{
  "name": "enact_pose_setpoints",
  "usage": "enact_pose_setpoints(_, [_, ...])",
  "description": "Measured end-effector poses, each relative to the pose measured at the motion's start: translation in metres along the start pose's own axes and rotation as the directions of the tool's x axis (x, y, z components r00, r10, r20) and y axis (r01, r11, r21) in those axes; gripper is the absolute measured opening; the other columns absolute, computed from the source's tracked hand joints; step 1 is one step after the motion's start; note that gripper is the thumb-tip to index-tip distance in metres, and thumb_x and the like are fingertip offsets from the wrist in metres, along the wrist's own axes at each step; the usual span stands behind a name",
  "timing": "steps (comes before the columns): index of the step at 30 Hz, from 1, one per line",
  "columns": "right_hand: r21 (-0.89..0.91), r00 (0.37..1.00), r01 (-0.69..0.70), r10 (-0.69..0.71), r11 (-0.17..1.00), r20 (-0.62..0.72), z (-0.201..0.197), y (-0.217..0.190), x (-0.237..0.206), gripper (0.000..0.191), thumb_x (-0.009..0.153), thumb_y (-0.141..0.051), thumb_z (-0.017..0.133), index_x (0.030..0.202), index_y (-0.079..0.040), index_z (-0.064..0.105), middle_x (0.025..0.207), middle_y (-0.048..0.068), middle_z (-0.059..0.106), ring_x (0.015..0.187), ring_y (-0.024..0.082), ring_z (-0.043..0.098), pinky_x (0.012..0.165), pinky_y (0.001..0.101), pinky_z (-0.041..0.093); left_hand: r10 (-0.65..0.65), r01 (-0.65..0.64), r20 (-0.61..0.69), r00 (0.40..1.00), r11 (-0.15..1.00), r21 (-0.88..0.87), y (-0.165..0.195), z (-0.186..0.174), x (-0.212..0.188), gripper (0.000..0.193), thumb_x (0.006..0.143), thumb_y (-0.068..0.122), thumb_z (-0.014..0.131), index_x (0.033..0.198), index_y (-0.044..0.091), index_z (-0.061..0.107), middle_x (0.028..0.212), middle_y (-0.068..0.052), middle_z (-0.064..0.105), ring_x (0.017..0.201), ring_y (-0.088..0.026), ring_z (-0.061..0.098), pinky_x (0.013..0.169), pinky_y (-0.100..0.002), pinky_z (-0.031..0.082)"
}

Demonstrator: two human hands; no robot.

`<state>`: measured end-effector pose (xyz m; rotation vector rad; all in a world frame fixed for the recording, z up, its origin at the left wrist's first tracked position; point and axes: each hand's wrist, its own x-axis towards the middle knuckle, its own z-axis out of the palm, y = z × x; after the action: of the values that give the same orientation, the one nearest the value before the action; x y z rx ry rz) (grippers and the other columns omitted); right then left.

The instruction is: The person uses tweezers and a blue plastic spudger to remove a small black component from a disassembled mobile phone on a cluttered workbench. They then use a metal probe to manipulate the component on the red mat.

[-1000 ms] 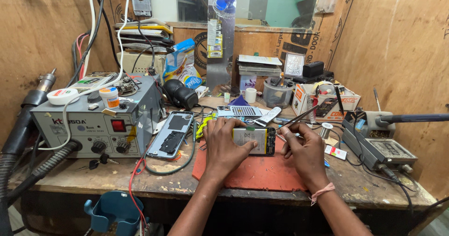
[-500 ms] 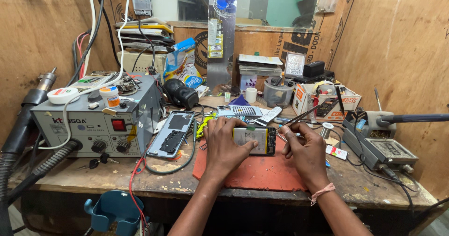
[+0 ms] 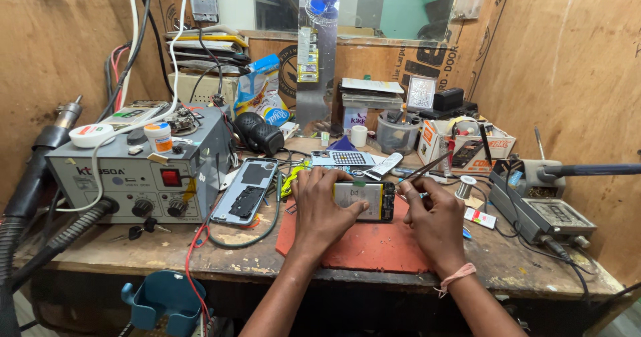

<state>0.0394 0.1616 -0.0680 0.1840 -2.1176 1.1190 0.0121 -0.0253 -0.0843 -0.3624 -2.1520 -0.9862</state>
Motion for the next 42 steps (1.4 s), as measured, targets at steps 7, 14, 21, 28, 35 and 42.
enact_pose_setpoints(7, [0.008, 0.999, -0.003, 0.002, 1.000, 0.051, -0.004, -0.016, -0.001, 0.024, 0.097, -0.022, 0.067, 0.087, -0.002, 0.073, 0.049, 0.004, 0.062, 0.042, 0.008, 0.057, 0.041, 0.0275, 0.041, -0.033, 0.034, 0.028, 0.999, 0.999, -0.002, 0.007, -0.014, 0.002, 0.048, 0.059, 0.032, 0.095, 0.100, 0.017, 0.074, 0.104, -0.006, 0.060, 0.109, -0.027, 0.049, 0.101, -0.043, 0.034])
enact_pose_setpoints(14, [0.042, 0.994, -0.023, 0.018, 0.999, 0.104, -0.005, -0.023, -0.002, 0.022, 0.097, -0.022, 0.066, 0.089, -0.003, 0.073, 0.051, 0.003, 0.060, 0.043, 0.007, 0.054, 0.043, 0.0277, 0.040, -0.037, 0.037, 0.034, 0.999, 0.999, 0.000, 0.010, -0.019, 0.003, 0.048, 0.059, 0.032, 0.095, 0.100, 0.017, 0.073, 0.104, -0.005, 0.060, 0.109, -0.027, 0.049, 0.102, -0.044, 0.034])
enact_pose_setpoints(21, [-0.018, 0.996, 0.052, -0.050, 0.999, 0.068, -0.008, -0.031, -0.003, 0.021, 0.093, -0.023, 0.070, 0.098, -0.003, 0.075, 0.058, 0.004, 0.065, 0.045, 0.008, 0.057, 0.043, 0.0285, 0.042, -0.019, 0.020, 0.015, 1.000, 1.000, -0.014, 0.014, -0.026, 0.004, 0.049, 0.058, 0.031, 0.094, 0.100, 0.017, 0.073, 0.104, -0.006, 0.060, 0.109, -0.028, 0.049, 0.100, -0.044, 0.035])
enact_pose_setpoints(28, [-0.073, 0.988, 0.147, -0.143, 0.986, 0.049, -0.009, -0.033, -0.003, 0.023, 0.093, -0.024, 0.069, 0.098, -0.002, 0.075, 0.069, 0.004, 0.070, 0.045, 0.011, 0.061, 0.044, 0.0292, 0.045, -0.015, 0.015, 0.016, 1.000, 1.000, -0.004, 0.015, -0.027, 0.005, 0.048, 0.058, 0.031, 0.095, 0.099, 0.017, 0.074, 0.103, -0.006, 0.059, 0.108, -0.027, 0.049, 0.100, -0.044, 0.035])
enact_pose_setpoints(35, [0.014, 0.994, 0.007, -0.008, 1.000, 0.109, -0.014, -0.039, 0.002, 0.025, 0.101, -0.024, 0.058, 0.089, -0.004, 0.067, 0.058, 0.006, 0.062, 0.046, 0.010, 0.059, 0.046, 0.0290, 0.046, 0.009, -0.009, 0.014, 1.000, 1.000, -0.016, 0.023, -0.033, 0.007, 0.049, 0.057, 0.033, 0.096, 0.099, 0.017, 0.073, 0.102, -0.005, 0.059, 0.107, -0.027, 0.049, 0.096, -0.044, 0.035])
enact_pose_setpoints(42, [0.181, 0.984, -0.083, 0.052, 0.980, 0.171, -0.018, -0.042, 0.012, 0.030, 0.104, -0.025, 0.052, 0.085, -0.004, 0.061, 0.061, 0.001, 0.058, 0.047, 0.007, 0.056, 0.042, 0.0254, 0.043, 0.027, -0.027, 0.000, 1.000, 0.999, -0.023, 0.031, -0.038, 0.011, 0.050, 0.057, 0.031, 0.095, 0.099, 0.017, 0.073, 0.103, -0.005, 0.060, 0.107, -0.027, 0.049, 0.096, -0.044, 0.036])
